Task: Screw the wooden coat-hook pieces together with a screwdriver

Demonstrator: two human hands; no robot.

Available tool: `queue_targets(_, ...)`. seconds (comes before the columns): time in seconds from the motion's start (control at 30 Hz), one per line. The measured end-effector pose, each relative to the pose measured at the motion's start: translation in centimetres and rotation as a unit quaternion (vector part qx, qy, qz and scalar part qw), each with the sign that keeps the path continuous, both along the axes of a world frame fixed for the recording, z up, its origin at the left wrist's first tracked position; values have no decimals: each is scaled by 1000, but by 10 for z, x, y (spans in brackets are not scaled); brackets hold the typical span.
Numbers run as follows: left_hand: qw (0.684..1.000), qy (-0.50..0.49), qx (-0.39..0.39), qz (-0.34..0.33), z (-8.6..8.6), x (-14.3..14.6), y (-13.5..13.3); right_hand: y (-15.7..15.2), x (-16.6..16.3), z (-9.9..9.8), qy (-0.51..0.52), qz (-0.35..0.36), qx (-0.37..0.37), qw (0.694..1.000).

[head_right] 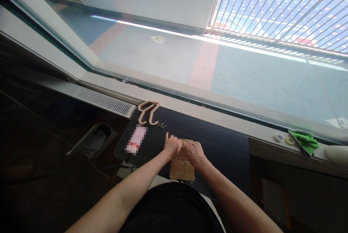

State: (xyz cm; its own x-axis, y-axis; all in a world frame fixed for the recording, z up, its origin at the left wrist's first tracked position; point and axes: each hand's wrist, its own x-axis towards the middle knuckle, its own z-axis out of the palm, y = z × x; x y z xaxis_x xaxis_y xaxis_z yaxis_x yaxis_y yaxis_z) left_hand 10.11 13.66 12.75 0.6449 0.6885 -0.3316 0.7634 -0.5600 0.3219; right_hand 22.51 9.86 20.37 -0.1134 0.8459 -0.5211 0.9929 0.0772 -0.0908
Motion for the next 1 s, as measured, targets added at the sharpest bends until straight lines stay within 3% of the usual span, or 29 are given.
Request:
queue_targets(0.47, 1000, -6, 9, 3, -2, 0, 0, 2, 1, 9, 7, 6, -6, 1000)
queue_targets(0.77, 1000, -8, 14, 1, -5, 0, -1, 1, 4, -5, -21, -21, -14, 999)
queue_targets(1.0, 1000, -5, 13, -1, -6, 0, -1, -2, 6, 2, -15, -1, -9, 1000)
